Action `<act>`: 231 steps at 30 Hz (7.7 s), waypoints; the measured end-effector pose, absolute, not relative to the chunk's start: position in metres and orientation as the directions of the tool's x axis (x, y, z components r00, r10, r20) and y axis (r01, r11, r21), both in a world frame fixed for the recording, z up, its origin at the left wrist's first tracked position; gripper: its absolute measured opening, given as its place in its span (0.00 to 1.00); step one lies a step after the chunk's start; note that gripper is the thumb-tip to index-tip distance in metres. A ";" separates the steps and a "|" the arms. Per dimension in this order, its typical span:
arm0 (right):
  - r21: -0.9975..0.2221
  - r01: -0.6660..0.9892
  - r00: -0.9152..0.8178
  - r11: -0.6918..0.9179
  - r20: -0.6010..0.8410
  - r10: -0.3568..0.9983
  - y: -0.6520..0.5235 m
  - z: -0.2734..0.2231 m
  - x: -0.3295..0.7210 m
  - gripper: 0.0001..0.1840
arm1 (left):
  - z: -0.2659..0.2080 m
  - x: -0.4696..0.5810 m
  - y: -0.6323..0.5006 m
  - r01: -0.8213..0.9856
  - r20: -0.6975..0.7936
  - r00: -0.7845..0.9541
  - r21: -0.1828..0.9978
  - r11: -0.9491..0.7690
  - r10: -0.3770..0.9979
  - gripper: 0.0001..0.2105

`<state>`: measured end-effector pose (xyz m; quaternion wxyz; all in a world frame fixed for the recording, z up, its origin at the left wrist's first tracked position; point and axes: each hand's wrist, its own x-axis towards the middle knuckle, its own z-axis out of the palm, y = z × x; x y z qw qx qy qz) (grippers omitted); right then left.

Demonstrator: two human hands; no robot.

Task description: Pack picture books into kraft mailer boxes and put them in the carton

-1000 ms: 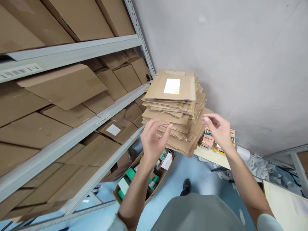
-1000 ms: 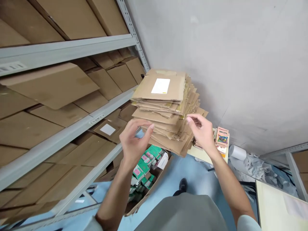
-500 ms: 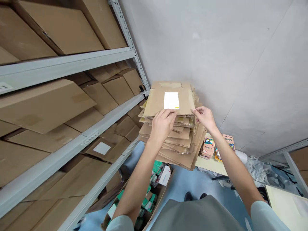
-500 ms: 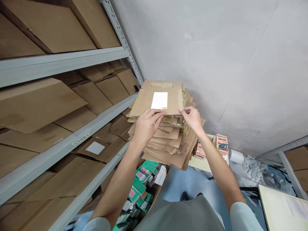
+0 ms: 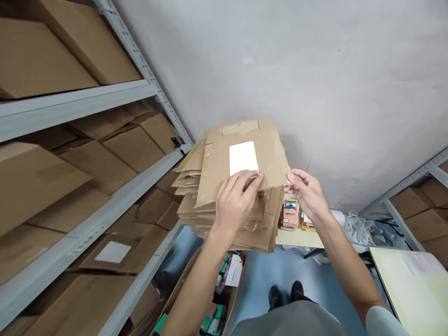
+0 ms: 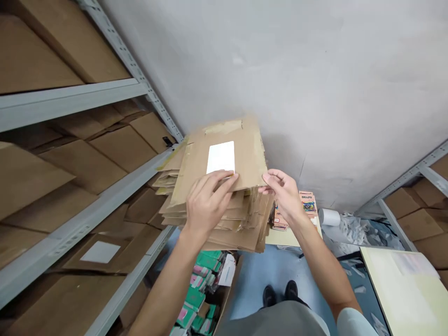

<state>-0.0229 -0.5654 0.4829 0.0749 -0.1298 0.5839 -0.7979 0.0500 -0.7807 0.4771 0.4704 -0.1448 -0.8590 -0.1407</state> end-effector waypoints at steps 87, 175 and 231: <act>-0.691 0.699 -0.365 0.183 -0.124 0.923 0.140 0.130 0.389 0.29 | 0.105 0.056 0.089 0.608 -0.042 0.005 0.794 0.031 0.999 0.34; -0.581 0.813 -0.225 -0.029 -0.361 0.905 0.125 0.090 0.353 0.30 | 0.043 0.049 0.085 0.386 -0.264 -0.115 0.876 0.288 0.957 0.22; -0.392 0.684 -0.567 0.615 0.245 0.786 0.154 0.247 0.307 0.25 | 0.256 0.046 0.106 0.470 0.306 -0.101 0.853 -0.226 0.946 0.14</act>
